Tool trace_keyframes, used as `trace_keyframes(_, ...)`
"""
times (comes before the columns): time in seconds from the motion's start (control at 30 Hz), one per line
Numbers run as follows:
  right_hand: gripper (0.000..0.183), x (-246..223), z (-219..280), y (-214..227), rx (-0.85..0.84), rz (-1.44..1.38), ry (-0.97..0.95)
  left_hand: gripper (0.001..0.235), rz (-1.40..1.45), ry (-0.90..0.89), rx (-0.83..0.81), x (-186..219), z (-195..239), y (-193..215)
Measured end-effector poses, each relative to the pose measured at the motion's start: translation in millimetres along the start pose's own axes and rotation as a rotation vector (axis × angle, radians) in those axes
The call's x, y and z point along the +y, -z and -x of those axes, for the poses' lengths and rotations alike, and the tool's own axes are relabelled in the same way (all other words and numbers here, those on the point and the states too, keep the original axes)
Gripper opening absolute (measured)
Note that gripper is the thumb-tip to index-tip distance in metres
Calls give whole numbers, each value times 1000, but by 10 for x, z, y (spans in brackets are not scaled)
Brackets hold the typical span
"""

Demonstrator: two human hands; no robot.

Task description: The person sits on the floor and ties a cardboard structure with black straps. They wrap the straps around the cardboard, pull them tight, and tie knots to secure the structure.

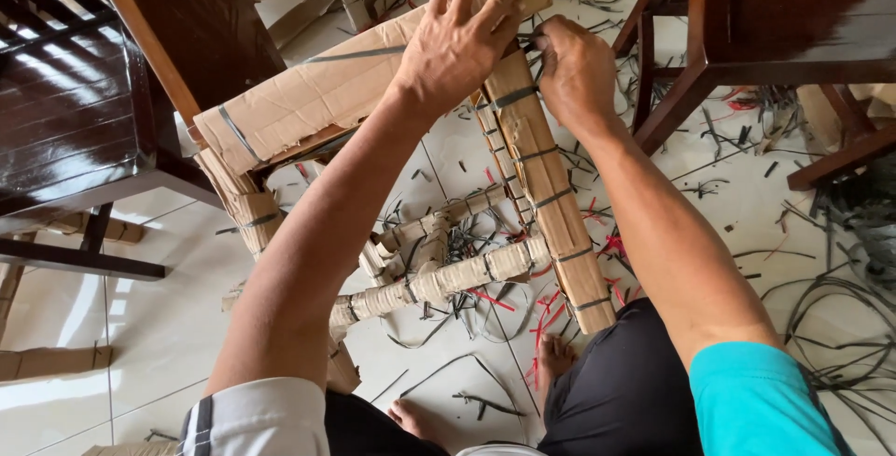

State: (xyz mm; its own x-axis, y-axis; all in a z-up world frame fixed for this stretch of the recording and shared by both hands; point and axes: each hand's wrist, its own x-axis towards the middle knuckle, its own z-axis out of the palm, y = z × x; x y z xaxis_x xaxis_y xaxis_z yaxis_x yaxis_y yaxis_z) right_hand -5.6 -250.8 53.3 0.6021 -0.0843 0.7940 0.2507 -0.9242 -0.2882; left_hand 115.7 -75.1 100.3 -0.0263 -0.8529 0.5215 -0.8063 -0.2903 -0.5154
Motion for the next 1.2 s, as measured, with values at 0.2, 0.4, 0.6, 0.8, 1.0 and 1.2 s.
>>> trace_keyframes(0.2,28,12,-7,-18,-41,44,4,18,-27,-44,200,-117,-129,69)
trace_keyframes(0.4,26,-20,-78,-73,0,43,6,29,-57,-4,136,-164,-221,39)
trace_keyframes(0.6,40,-41,-136,-77,4,-157,-39,51,-24,40,97,-228,-397,24)
trace_keyframes(0.8,27,1,-159,-119,16,-143,-143,72,-148,-134,-34,-353,-475,-218)
trace_keyframes(1.0,12,57,-122,-57,-24,-78,-135,61,138,-67,-172,-313,-550,48)
trace_keyframes(1.2,20,87,-108,-76,-48,-109,-168,67,307,-84,-134,-302,-526,42)
